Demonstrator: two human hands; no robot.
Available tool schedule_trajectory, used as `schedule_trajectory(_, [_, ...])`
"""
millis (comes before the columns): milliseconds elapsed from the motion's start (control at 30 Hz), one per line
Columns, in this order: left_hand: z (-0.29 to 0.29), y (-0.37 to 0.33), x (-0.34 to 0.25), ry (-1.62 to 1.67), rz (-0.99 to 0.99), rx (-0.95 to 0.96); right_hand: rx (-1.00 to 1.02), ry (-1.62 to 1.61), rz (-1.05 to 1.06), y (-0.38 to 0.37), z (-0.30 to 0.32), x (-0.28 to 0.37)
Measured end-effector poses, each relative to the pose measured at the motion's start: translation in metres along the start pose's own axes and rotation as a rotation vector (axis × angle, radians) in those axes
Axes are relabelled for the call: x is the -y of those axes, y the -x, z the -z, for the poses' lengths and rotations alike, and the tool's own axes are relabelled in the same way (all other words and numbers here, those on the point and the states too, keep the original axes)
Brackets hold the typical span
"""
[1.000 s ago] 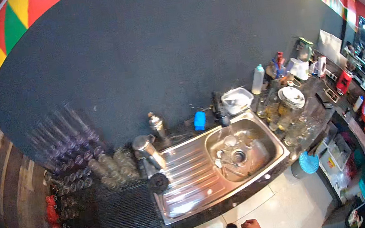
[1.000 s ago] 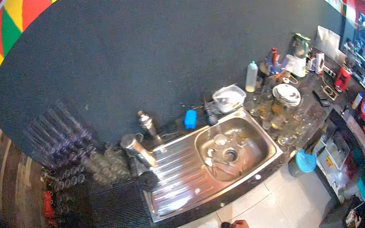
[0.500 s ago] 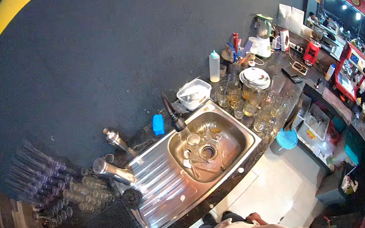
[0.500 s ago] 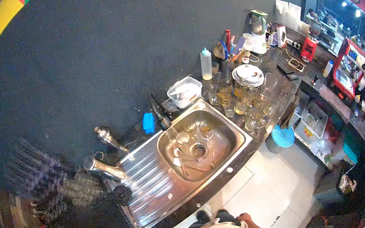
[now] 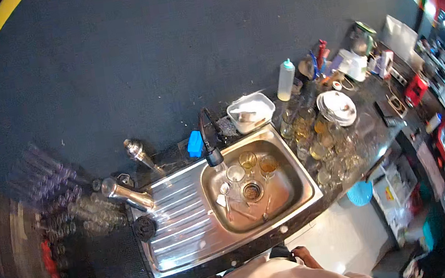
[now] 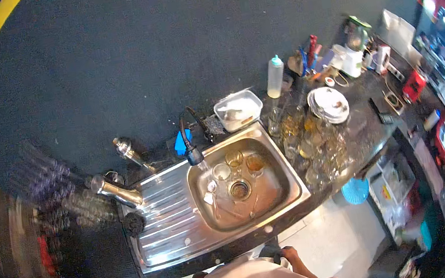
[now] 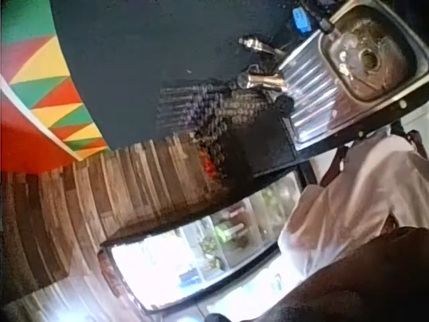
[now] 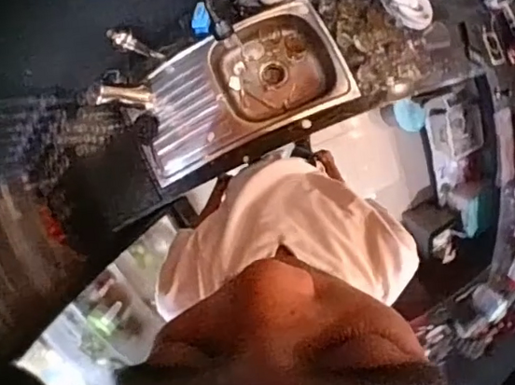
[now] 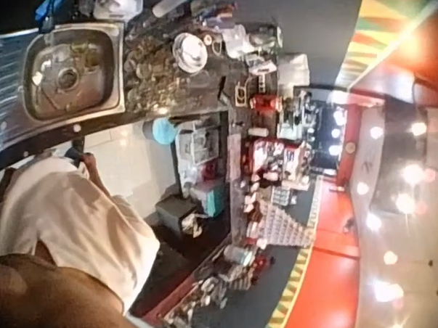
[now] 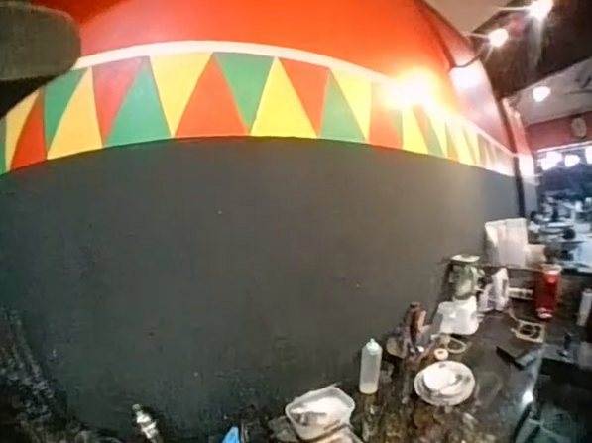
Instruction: Washing, rinsing, and drying glassware at a bar sink.
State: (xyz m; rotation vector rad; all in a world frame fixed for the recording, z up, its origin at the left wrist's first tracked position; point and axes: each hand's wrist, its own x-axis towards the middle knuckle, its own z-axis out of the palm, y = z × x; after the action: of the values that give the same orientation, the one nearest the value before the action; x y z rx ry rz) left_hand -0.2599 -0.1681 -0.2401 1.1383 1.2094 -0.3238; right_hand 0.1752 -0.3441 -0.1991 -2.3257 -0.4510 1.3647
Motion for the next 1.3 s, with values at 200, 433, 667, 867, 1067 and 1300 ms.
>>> schedule_trajectory(200, [-0.064, 0.066, -0.086, 0.293, 0.180, -0.110, 0.530, 0.264, 0.358, 0.014, 0.132, 0.105])
schedule_trajectory(433, [-0.078, 0.138, -0.193, 0.238, 0.153, -0.079, 0.955, -0.100, 0.395, 0.018, 0.201, 0.218])
schedule_trajectory(667, [-0.074, 0.170, -0.288, 0.192, -0.264, -0.378, 0.395, -0.846, 0.347, -0.072, 0.096, 0.283])
schedule_trajectory(867, [-0.073, 0.130, -0.343, 0.317, -0.689, -0.453, -0.015, -0.634, 0.386, -0.152, 0.051, 0.280])
schedule_trajectory(1067, [-0.061, 0.107, -0.368, 0.244, -0.597, -0.309, -0.291, -0.224, 0.491, -0.076, 0.078, 0.294])
schedule_trajectory(1300, [-0.068, 0.057, -0.413, -0.108, -0.865, -0.547, 0.094, -0.108, 0.694, -0.014, 0.119, 0.302])
